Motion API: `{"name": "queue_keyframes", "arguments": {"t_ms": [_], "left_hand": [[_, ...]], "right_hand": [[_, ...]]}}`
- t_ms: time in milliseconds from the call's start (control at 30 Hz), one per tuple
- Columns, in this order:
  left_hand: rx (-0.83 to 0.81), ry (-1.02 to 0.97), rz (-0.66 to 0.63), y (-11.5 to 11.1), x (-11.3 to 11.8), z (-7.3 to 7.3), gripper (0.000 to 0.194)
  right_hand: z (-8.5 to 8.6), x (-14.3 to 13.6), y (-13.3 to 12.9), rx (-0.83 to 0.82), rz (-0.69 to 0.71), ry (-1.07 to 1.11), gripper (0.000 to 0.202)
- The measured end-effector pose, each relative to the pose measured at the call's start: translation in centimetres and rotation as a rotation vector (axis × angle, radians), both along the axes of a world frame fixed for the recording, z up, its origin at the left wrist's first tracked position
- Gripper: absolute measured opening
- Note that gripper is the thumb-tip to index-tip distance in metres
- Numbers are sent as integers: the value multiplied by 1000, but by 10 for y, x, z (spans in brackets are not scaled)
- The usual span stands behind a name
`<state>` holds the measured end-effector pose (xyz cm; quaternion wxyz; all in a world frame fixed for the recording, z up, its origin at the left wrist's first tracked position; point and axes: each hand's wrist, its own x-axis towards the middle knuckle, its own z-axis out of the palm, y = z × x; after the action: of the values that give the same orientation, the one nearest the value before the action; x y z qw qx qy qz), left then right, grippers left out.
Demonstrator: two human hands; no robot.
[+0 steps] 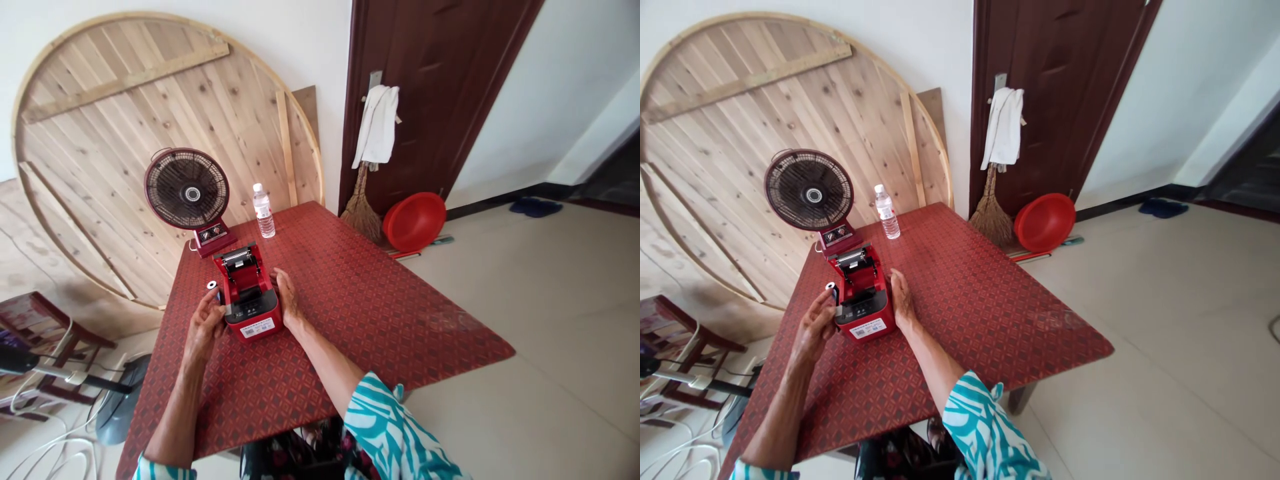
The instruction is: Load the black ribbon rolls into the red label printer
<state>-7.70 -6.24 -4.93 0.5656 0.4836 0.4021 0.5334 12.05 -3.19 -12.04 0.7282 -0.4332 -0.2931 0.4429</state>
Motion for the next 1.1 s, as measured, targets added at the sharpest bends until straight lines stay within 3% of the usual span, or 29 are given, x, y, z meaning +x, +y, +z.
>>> {"name": "queue_keyframes", "arguments": {"t_ms": [167,233,333,433,533,633,800,867,1100], "left_hand": [[219,135,284,14,-19,13,53],[293,353,267,23,-21,20,50],[436,747,36,37,-10,35,40],[560,1102,-225,51,15,49,30],[541,1445,-448,66,43,57,32],[488,1718,-559,78,63,62,30],[419,1694,-700,87,72,66,22],[422,1674,-696,86,72,67,20],[644,1556,-359,58,60,79,26]], "right_hand": [[-1,0,1,-12,7,17,49],[0,0,1,-19,-1,-1,46],[-2,0,2,-11,-12,-15,43],[-3,-1,5,5,-27,-9,40],[-2,-1,4,5,-31,-11,37],[3,-1,1,0,-20,-18,37],[9,-1,-3,-16,-26,-26,36],[10,-1,-3,-16,-23,-25,35],[11,-1,-4,-17,-20,-37,35]]}}
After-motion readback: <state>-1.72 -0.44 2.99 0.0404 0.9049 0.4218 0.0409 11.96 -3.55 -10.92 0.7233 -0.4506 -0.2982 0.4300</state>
